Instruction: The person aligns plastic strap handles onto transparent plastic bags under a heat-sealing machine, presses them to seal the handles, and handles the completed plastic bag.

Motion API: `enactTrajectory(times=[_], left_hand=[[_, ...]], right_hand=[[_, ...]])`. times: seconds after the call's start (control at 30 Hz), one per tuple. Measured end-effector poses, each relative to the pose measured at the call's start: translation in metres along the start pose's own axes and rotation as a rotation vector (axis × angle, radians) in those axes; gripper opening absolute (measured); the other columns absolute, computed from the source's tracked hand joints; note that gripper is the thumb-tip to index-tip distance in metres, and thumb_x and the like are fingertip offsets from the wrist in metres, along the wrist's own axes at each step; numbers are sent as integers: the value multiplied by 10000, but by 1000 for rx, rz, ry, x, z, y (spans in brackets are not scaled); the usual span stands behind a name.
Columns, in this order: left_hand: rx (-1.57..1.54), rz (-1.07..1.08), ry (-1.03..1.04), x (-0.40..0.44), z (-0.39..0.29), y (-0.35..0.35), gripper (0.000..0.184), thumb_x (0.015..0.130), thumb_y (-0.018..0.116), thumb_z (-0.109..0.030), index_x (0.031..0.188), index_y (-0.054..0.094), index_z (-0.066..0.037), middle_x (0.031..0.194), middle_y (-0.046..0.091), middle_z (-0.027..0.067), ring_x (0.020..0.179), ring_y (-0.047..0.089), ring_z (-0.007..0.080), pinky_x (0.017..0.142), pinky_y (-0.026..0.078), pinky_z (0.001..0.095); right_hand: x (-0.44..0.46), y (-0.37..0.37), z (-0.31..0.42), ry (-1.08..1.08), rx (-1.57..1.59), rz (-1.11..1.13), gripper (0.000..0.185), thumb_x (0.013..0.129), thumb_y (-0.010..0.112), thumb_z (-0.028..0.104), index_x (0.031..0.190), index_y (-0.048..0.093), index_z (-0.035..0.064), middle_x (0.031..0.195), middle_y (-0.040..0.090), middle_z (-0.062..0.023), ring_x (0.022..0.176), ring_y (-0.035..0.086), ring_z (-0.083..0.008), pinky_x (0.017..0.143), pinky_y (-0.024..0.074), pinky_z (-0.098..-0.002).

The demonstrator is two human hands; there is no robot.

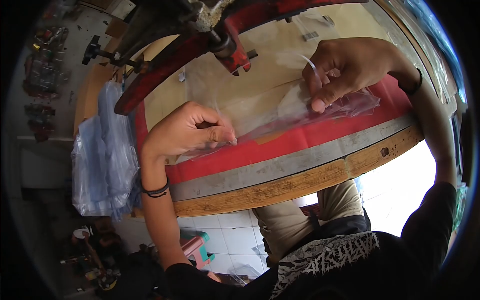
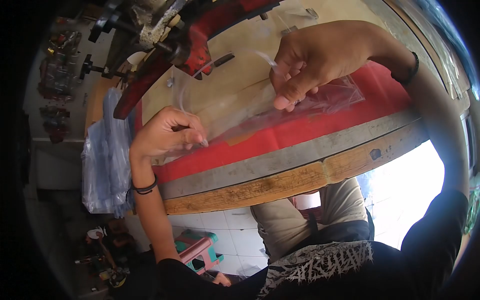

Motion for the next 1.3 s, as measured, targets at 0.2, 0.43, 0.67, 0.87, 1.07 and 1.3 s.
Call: enactTrajectory(times=[0.2,0.43,0.67,0.87,1.07,1.3], left_hand=[[-48,-32,-71,-4,1,2,244,938,670,-231,972,687,11,673,575,-13,549,459,26,464,347,196],[-107,-10,-135,-8,-9,2,276,951,647,-263,989,671,10,695,560,-13,595,467,30,501,358,199],[-35,-16,-81,-5,-6,4,278,959,632,-272,972,675,2,713,558,-20,642,474,42,542,378,210],[-4,-1,-80,-5,-5,4,219,954,604,-190,940,646,24,748,581,-8,632,472,32,566,378,199],[72,-22,-56,-5,-14,7,144,909,607,-114,943,644,21,812,635,7,656,512,21,585,407,186],[52,-9,22,-1,-4,5,146,887,624,-110,946,656,20,799,639,10,631,517,16,570,423,183]], right_hand=[[1,0,-1,-4,-21,-7,330,908,682,338,917,732,11,776,692,-40,689,624,-116,637,488,-261],[0,0,4,53,-60,-16,326,907,683,343,911,736,22,777,695,-36,704,636,-117,652,503,-260],[1,0,1,-4,-25,-25,328,914,679,340,913,733,16,800,707,-37,700,638,-118,654,513,-264],[1,0,2,7,-9,-23,307,915,681,324,919,733,22,803,708,-31,700,634,-114,652,510,-260],[2,-1,3,7,-27,-22,284,911,687,309,891,730,29,781,698,-26,682,623,-104,634,500,-259],[5,1,-4,-52,0,-32,241,883,722,249,824,727,15,713,662,-39,650,607,-118,593,454,-269]])
Point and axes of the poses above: each hand's wrist, its own x-axis towards the middle knuckle, its own y-axis out of the palm, z = x × y, the point moved 2 cm from there along x, towards the middle knuckle
